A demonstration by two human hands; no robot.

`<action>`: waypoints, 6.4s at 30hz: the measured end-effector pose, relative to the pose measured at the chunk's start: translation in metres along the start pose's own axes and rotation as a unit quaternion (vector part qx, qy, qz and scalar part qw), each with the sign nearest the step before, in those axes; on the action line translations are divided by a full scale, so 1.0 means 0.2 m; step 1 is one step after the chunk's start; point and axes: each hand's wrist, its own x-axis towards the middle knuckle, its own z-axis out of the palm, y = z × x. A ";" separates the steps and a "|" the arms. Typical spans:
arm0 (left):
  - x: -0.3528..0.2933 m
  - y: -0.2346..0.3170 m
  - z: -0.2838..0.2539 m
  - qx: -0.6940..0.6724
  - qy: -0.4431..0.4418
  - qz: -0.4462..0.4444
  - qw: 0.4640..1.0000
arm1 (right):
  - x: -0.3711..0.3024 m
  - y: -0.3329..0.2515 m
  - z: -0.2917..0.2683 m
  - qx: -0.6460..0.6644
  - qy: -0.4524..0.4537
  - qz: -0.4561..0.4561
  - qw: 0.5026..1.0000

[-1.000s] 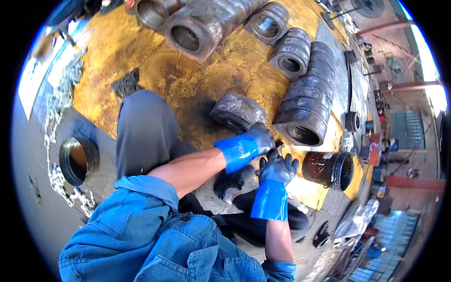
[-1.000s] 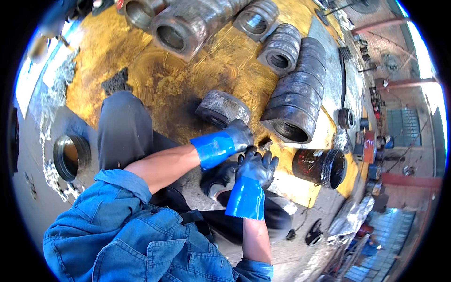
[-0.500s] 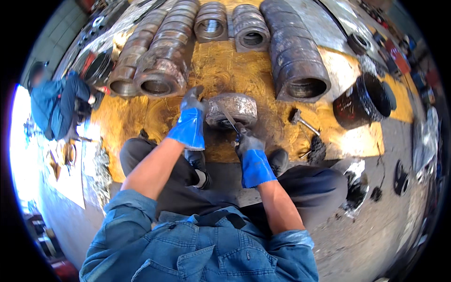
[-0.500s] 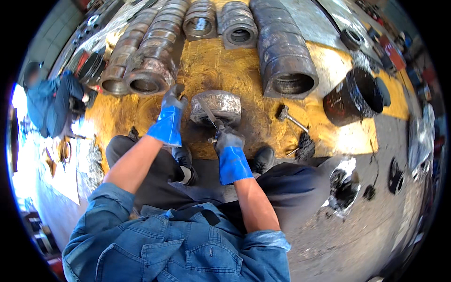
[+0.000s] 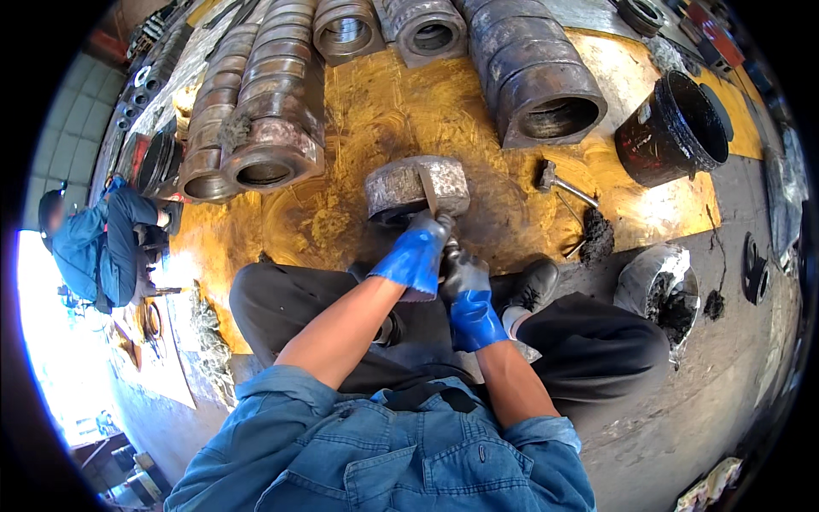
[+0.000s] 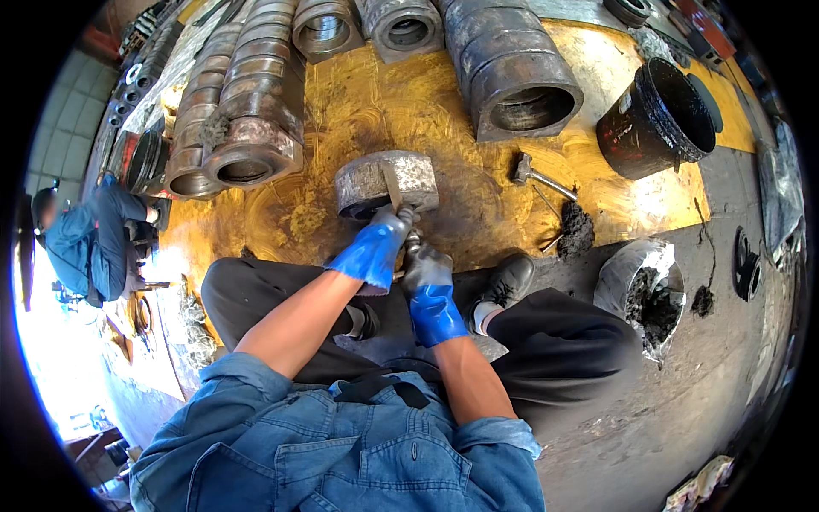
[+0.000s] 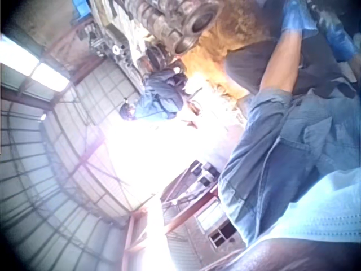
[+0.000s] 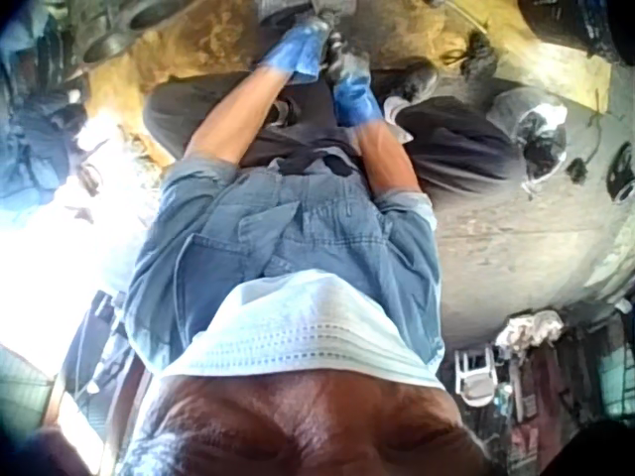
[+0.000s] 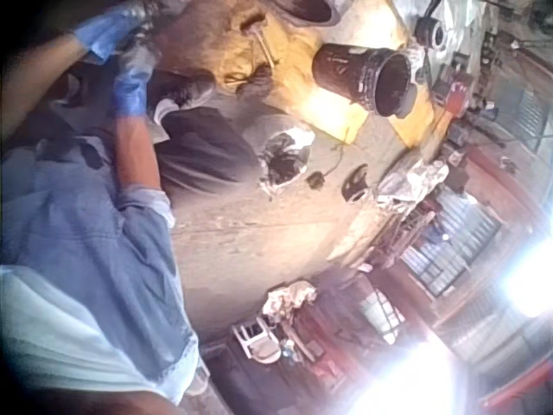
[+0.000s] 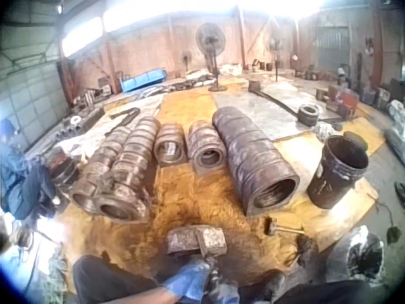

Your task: The person is cleaning cylindrical metal parts using a wire brush and a hammer. They scrub the surfaces and edges of the parts, occasionally tapping them with the hammer, and then place them back in a stack.

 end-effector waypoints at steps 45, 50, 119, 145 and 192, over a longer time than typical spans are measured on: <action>0.14 0.49 -0.24 0.260 0.200 0.365 0.871 | -0.11 -0.04 -0.25 0.757 0.072 0.454 0.463; 0.15 0.53 -0.19 0.208 0.215 0.389 0.871 | -0.10 0.03 -0.22 0.758 0.064 0.477 0.440; 0.20 0.53 -0.17 0.211 0.201 0.420 0.860 | 0.20 0.99 0.74 0.845 0.098 0.239 0.468; 0.15 0.53 -0.21 0.226 0.197 0.382 0.874 | 0.13 0.88 0.73 0.526 0.066 0.427 0.733; 0.18 0.48 -0.27 0.158 0.243 0.370 0.882 | 0.29 0.38 -1.02 0.092 -0.061 0.073 0.991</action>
